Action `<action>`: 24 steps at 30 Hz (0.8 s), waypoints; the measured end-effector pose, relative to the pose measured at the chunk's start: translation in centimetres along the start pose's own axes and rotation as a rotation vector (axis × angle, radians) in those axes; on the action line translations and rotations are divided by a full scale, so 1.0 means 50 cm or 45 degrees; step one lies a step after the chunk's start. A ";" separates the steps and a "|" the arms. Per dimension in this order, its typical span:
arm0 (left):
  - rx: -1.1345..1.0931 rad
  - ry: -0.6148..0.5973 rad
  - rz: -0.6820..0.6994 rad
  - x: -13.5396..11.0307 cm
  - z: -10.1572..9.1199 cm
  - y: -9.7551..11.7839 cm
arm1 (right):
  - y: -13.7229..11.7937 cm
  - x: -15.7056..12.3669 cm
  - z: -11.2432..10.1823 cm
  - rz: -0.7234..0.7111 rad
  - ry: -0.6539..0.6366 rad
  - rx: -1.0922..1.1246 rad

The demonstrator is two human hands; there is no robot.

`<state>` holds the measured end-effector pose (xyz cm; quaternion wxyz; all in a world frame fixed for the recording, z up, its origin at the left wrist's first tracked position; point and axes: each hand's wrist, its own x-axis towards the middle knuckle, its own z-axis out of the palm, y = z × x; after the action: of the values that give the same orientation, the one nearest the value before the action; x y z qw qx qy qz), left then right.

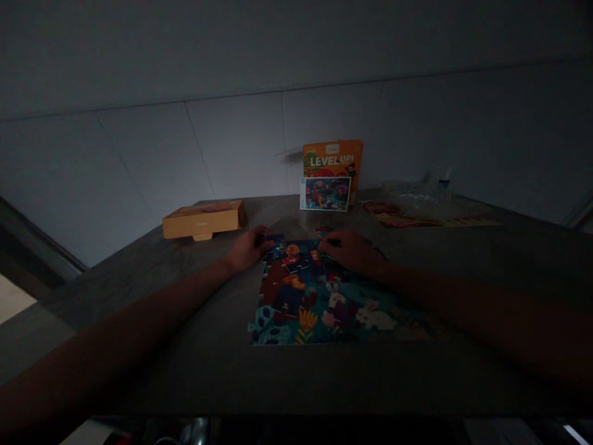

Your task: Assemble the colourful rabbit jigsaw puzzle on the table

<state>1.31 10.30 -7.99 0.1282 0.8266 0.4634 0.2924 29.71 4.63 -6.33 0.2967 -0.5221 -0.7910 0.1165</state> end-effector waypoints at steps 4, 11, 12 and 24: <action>0.054 -0.053 0.085 -0.003 0.001 0.007 | 0.000 0.000 0.000 0.013 0.013 -0.010; 0.199 -0.143 0.317 -0.012 0.000 0.022 | 0.000 -0.002 0.000 -0.015 0.022 -0.030; 0.217 -0.169 0.373 -0.012 0.000 0.023 | 0.001 -0.002 0.001 -0.014 0.025 -0.030; 0.318 -0.145 0.452 -0.011 -0.007 0.028 | 0.005 0.000 0.004 -0.025 0.018 -0.001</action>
<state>1.83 9.07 -7.21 -0.0026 0.9198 0.3352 0.2038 29.80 4.77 -6.62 0.3034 -0.5152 -0.7941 0.1095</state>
